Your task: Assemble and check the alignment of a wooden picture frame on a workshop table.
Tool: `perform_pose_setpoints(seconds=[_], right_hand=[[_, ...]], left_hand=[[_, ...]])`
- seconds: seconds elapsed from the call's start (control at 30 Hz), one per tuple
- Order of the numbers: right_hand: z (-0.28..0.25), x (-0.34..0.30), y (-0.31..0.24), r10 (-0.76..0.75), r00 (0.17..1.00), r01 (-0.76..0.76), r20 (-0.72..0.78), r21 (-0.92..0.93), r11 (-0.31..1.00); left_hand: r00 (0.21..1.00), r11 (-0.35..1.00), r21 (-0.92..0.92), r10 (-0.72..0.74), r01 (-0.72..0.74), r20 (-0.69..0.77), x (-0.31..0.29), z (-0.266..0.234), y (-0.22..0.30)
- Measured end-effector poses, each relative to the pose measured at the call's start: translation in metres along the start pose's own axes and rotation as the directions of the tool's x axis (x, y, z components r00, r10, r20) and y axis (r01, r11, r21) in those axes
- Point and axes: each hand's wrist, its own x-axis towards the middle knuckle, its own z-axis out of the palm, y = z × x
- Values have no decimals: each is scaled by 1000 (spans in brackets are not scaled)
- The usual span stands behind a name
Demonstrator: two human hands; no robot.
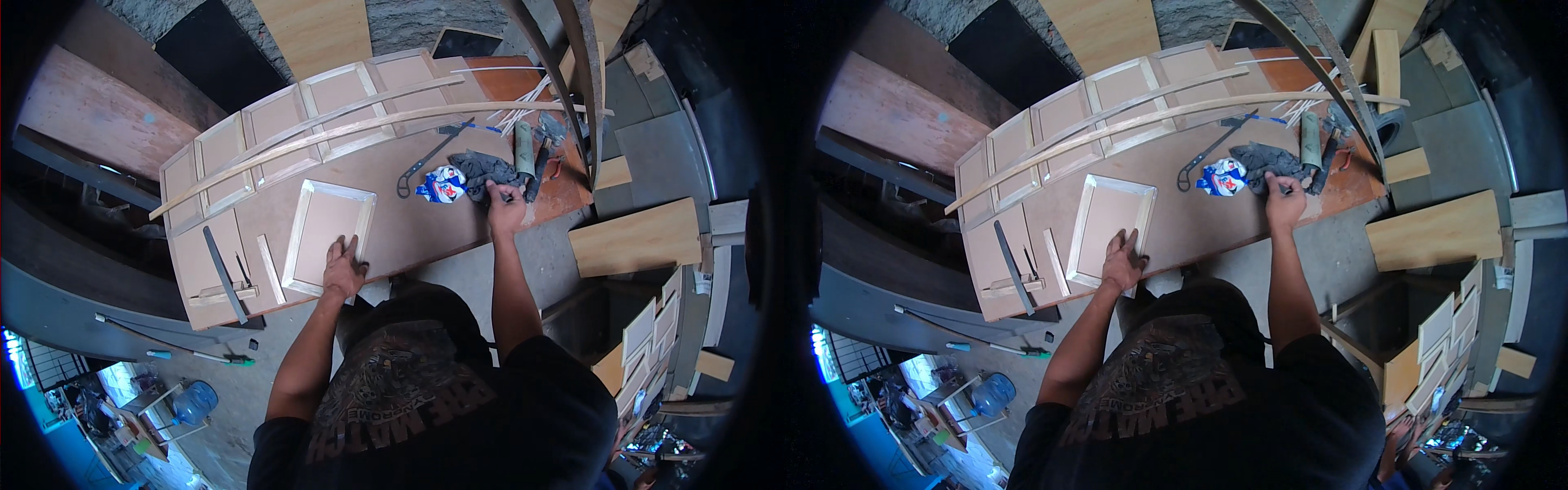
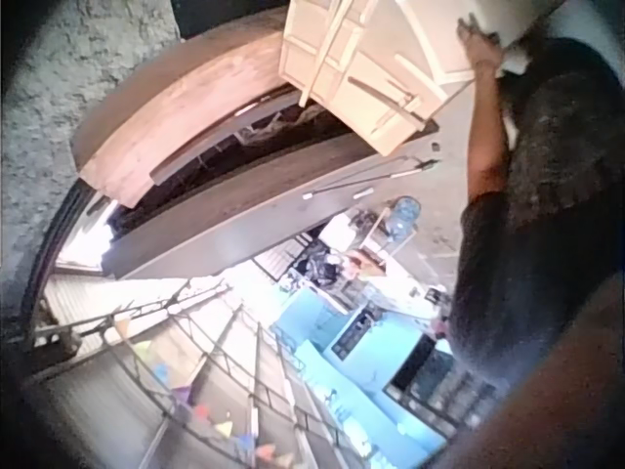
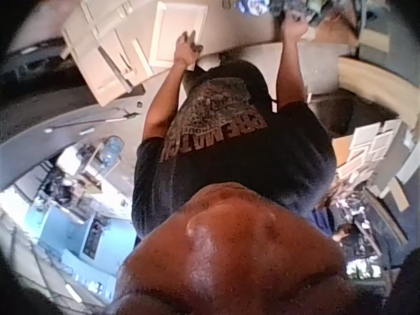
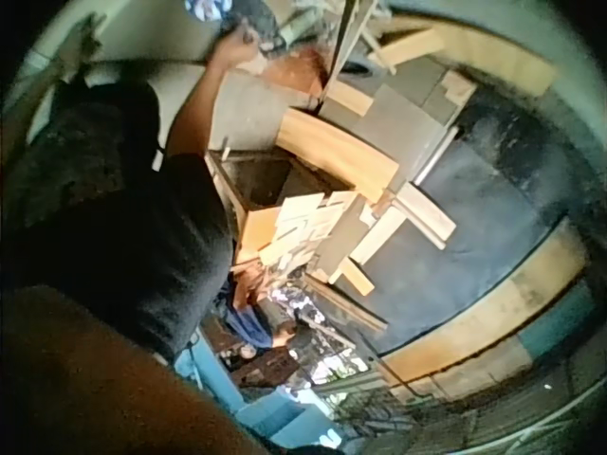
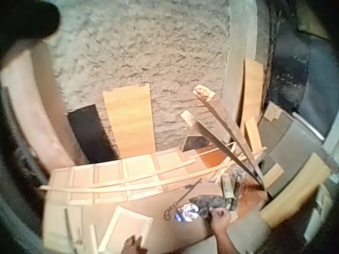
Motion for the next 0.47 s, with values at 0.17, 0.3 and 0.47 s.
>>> perform_pose_setpoints(seconds=[0.17, 0.3, 0.47], right_hand=[[-4, -1, -1, 252, 967, -224, -47, 324, 919], [-8, 0, -5, 243, 969, -232, -39, 179, 956], [5, -27, -40, 6, 984, -21, 177, 83, 996]], left_hand=[[1000, 1000, -21, -5, 5, 2, -2, -1, 0], [1000, 1000, -14, -10, 10, 7, -2, -1, 1], [1000, 1000, 24, -6, 5, 13, 2, 4, -3]])
